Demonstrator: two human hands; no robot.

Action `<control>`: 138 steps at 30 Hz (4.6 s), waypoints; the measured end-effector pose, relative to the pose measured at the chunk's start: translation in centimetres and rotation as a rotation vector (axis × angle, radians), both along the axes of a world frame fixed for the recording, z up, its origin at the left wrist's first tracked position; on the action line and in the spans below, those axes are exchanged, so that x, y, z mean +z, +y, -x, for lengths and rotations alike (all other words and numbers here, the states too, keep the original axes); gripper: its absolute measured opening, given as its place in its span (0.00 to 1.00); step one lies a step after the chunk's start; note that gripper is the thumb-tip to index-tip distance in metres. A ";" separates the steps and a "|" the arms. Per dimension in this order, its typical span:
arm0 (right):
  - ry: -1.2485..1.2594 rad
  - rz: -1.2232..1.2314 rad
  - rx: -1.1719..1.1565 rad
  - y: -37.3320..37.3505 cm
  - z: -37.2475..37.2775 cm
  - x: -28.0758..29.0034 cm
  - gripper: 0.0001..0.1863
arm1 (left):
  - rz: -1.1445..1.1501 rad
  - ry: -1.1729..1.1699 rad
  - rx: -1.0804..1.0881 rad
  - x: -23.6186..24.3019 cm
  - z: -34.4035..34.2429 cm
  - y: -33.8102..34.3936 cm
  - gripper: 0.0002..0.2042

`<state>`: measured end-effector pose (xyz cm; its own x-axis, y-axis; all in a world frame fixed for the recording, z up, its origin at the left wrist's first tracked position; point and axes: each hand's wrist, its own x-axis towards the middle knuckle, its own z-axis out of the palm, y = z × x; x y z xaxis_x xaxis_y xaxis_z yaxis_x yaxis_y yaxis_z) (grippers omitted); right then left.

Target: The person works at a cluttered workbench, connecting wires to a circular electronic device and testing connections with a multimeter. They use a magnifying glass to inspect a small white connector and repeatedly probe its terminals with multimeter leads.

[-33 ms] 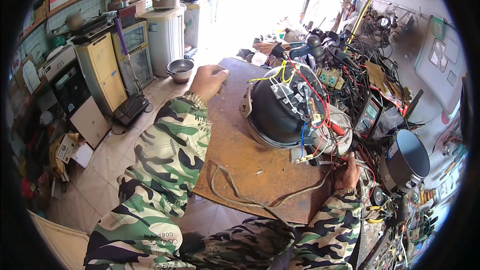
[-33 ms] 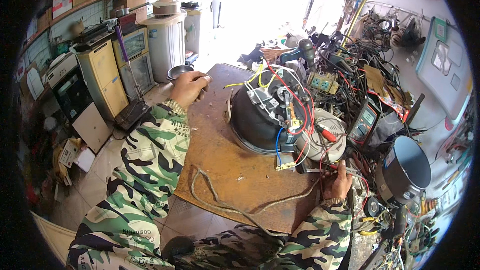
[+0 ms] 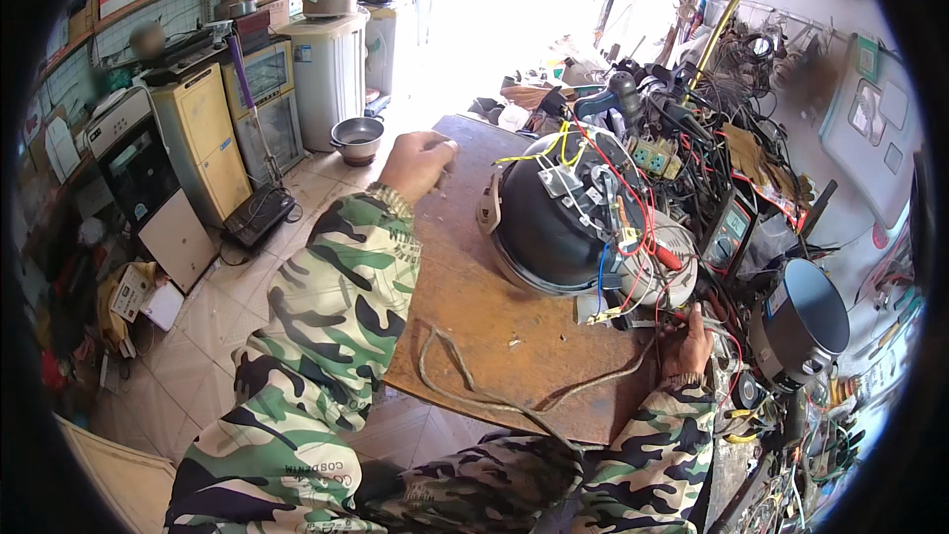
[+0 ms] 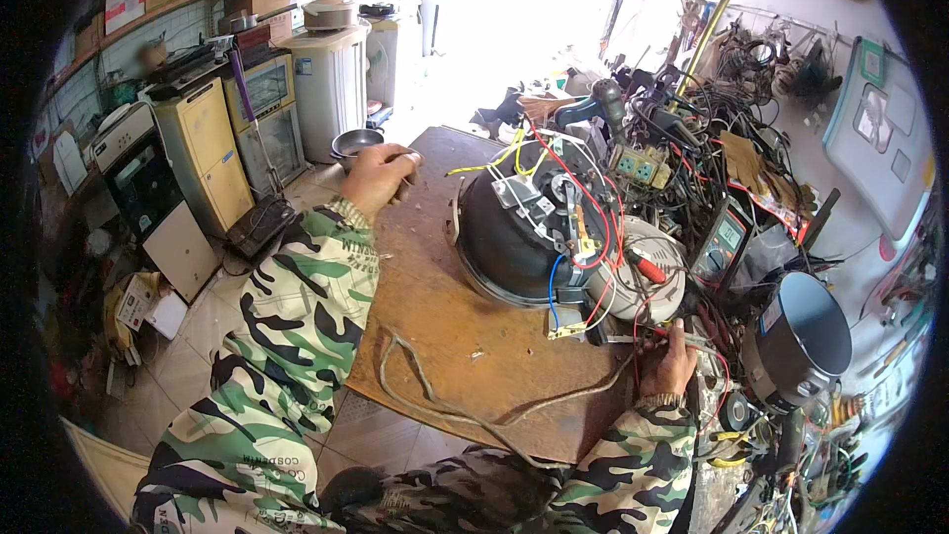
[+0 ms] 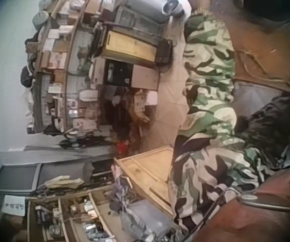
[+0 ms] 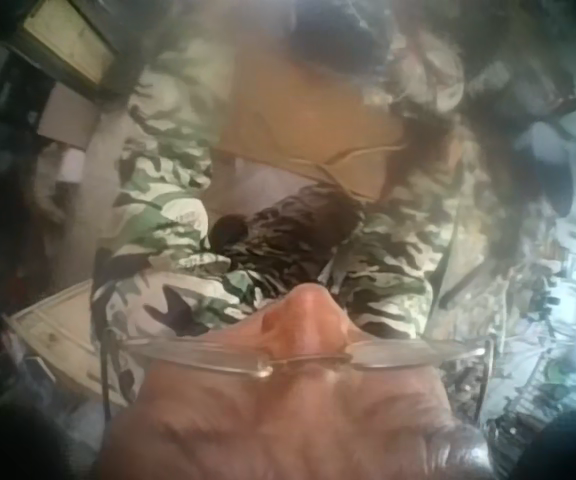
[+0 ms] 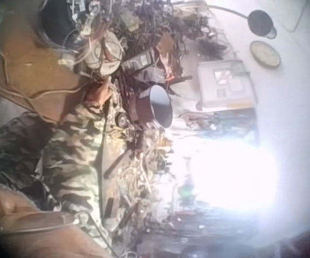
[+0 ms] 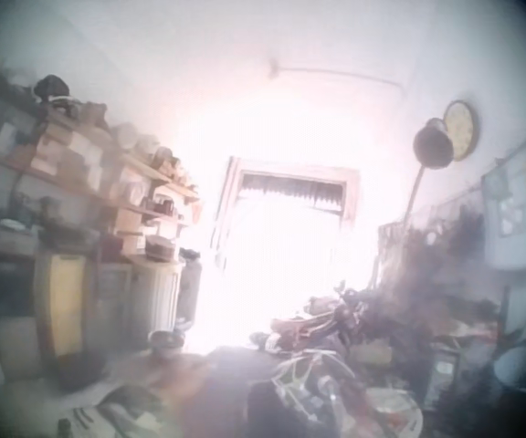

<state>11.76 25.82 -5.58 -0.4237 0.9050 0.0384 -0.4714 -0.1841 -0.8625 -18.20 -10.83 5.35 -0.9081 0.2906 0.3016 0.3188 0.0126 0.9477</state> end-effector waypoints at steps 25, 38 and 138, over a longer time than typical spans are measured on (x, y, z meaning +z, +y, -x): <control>0.087 0.210 0.100 -0.7 -1.0 0.3 0.10 | 0.167 0.132 0.042 -7.8 1.2 2.8 0.09; 0.011 0.204 0.131 -1.2 -0.5 1.0 0.13 | 0.010 -0.152 0.047 -5.5 -0.5 2.0 0.10; -0.455 -0.746 0.067 -14.2 -8.8 10.3 0.08 | -0.341 -0.011 -0.032 -2.9 1.3 -1.0 0.14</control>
